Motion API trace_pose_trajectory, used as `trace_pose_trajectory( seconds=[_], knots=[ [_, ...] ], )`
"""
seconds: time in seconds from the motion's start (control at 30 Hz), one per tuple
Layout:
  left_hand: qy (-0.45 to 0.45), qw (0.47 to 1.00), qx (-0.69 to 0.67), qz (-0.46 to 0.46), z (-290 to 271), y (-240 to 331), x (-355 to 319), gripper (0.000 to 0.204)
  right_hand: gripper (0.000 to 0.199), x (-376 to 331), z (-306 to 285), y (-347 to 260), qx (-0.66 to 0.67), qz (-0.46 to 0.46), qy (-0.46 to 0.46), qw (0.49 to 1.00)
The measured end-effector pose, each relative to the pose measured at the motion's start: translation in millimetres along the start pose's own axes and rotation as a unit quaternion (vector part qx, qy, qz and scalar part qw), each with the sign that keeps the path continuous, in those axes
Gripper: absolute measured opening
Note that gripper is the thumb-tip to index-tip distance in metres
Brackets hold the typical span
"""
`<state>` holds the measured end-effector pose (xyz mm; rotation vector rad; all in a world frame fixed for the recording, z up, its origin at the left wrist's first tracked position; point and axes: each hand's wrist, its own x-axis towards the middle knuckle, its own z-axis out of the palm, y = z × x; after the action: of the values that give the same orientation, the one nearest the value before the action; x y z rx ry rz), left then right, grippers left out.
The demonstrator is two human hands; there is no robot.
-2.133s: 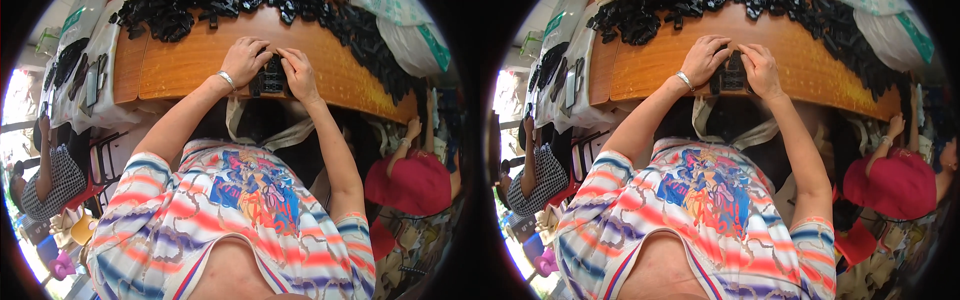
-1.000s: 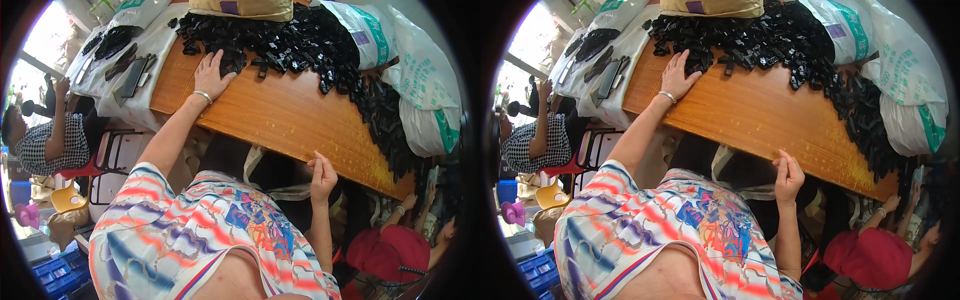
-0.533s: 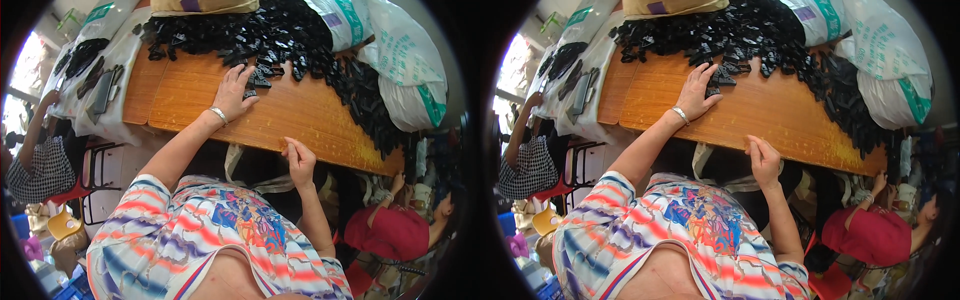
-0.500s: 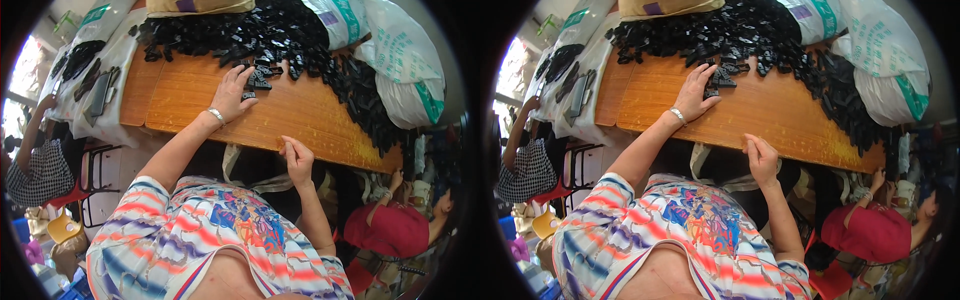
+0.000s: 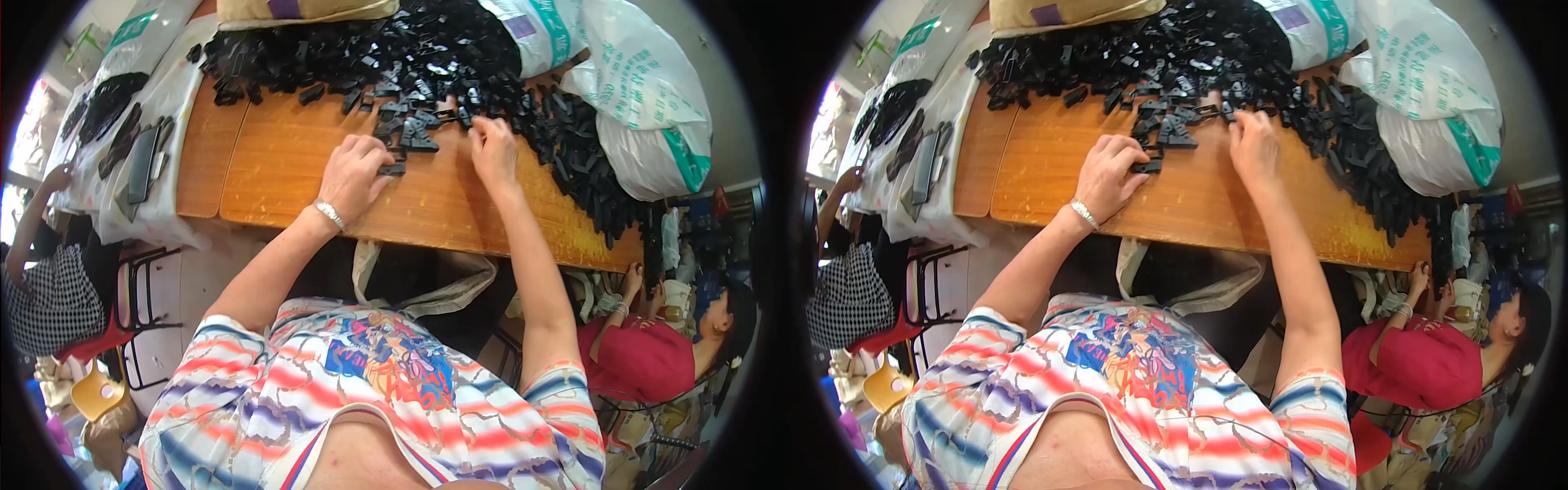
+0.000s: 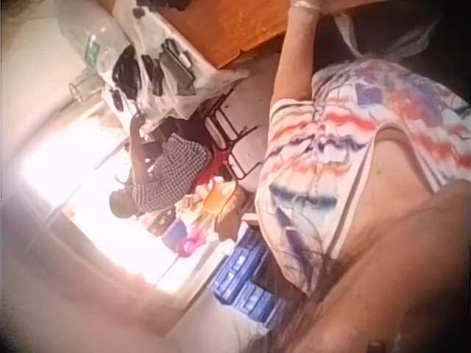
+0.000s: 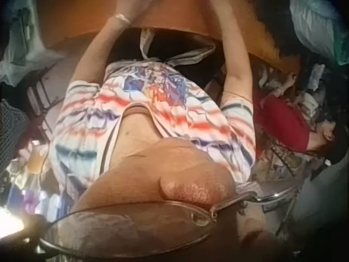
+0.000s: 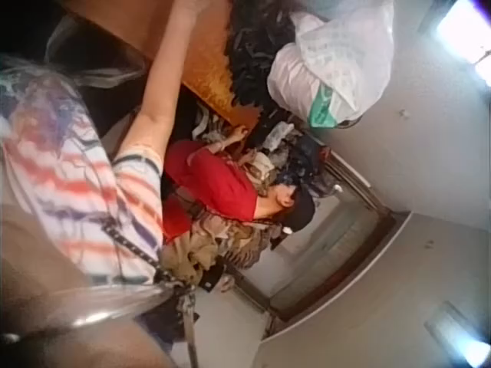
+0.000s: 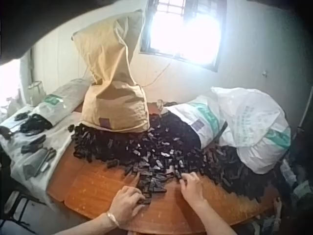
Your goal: Assembling small black plastic components by snapping pieces together at a workbench.
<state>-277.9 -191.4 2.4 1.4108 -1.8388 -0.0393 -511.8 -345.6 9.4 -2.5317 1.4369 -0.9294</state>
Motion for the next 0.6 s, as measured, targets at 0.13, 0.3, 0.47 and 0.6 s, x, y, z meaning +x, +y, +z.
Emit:
trace_pose_trajectory(
  seconds=[0.13, 0.3, 0.47, 0.6],
  knots=[
    [0.005, 1.0, -0.017, 0.0, 0, -1, 0, 0.03, 0.025, 31, 17, -8, -0.112, 0.067, -0.049, 0.99],
    [0.007, 1.0, -0.018, 0.0, -2, -3, -2, 0.03, 0.018, 32, 18, -15, -0.108, 0.064, -0.047, 0.991],
    [0.001, 1.0, -0.02, 0.018, -3, 5, -7, 0.028, 0.025, 29, 18, -9, -0.035, 0.059, -0.099, 0.993],
    [-0.019, 1.0, -0.01, 0.014, -3, 11, -15, 0.027, 0.029, 2, 18, -3, 0.063, 0.074, -0.082, 0.992]
  ],
)
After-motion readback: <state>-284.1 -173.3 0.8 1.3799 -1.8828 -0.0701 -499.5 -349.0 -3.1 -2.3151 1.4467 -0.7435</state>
